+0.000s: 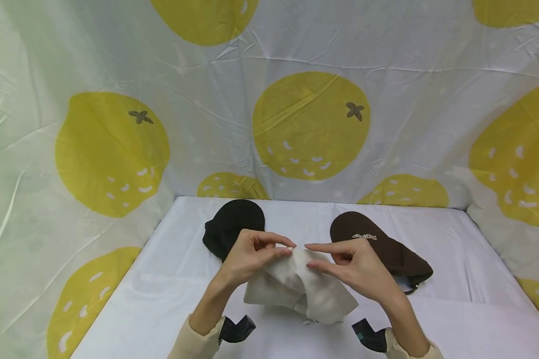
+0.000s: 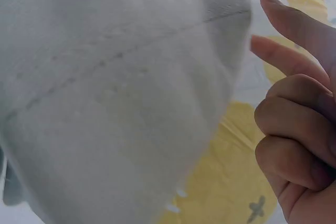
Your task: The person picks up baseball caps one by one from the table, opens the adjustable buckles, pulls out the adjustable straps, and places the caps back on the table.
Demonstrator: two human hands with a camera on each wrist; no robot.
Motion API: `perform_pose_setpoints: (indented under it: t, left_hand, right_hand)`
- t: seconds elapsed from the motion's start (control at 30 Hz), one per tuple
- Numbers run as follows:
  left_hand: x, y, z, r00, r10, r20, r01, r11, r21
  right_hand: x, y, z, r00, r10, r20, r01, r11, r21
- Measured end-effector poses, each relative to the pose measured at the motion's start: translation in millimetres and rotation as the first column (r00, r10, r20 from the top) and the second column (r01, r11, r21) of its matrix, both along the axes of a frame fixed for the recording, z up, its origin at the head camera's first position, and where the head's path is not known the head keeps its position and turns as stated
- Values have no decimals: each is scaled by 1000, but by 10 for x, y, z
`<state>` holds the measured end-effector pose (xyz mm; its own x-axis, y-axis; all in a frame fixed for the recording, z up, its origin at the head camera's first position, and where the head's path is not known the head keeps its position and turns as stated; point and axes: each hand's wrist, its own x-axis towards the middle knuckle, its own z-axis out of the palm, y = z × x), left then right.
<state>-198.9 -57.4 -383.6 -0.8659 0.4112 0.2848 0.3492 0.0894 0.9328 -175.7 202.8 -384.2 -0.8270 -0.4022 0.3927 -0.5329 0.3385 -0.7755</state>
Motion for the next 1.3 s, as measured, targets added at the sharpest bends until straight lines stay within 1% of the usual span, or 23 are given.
perform_pose_setpoints:
  t: [0.17, 0.4, 0.53, 0.63, 0.8, 0.87, 0.93, 1.03, 1.13, 1.3]
  left_hand:
    - [3, 21, -6, 1000, 4, -15, -4, 1000, -3]
    - [24, 25, 4, 998, 32, -50, -33, 999, -9]
    - [28, 10, 11, 996, 34, -77, -34, 999, 3]
    - [25, 6, 14, 995, 20, -94, -19, 1000, 9]
    - [14, 9, 12, 993, 9, -119, -8, 1000, 3]
    - [7, 12, 6, 992, 8, -125, -8, 1000, 2]
    - [-1, 18, 1, 991, 9, -131, -8, 1000, 4]
    - [-25, 41, -3, 991, 7, -135, -8, 1000, -4]
    - [-64, 74, 24, 989, 13, -146, -18, 999, -33]
    - [-181, 105, 104, 985, 22, -168, -37, 996, -84]
  right_hand:
    - [-33, -98, -76, 1000, -24, 11, 24, 1000, -14]
    - [-50, -221, -137, 997, -69, 30, 72, 993, -95]
    - [-52, -265, -147, 996, -93, 18, 95, 987, -129]
    - [-50, -282, -145, 994, -110, 6, 110, 982, -152]
    - [-65, -299, -157, 994, -100, -33, 92, 978, -187]
    - [-73, -302, -167, 994, -95, -54, 84, 979, -187]
    - [-78, -300, -173, 993, -101, -57, 89, 979, -186]
    - [-91, -283, -179, 991, -122, -47, 111, 978, -179]
    - [-126, -257, -172, 990, -142, -21, 136, 973, -187]
    - [-228, -245, -145, 986, -160, 48, 166, 961, -219]
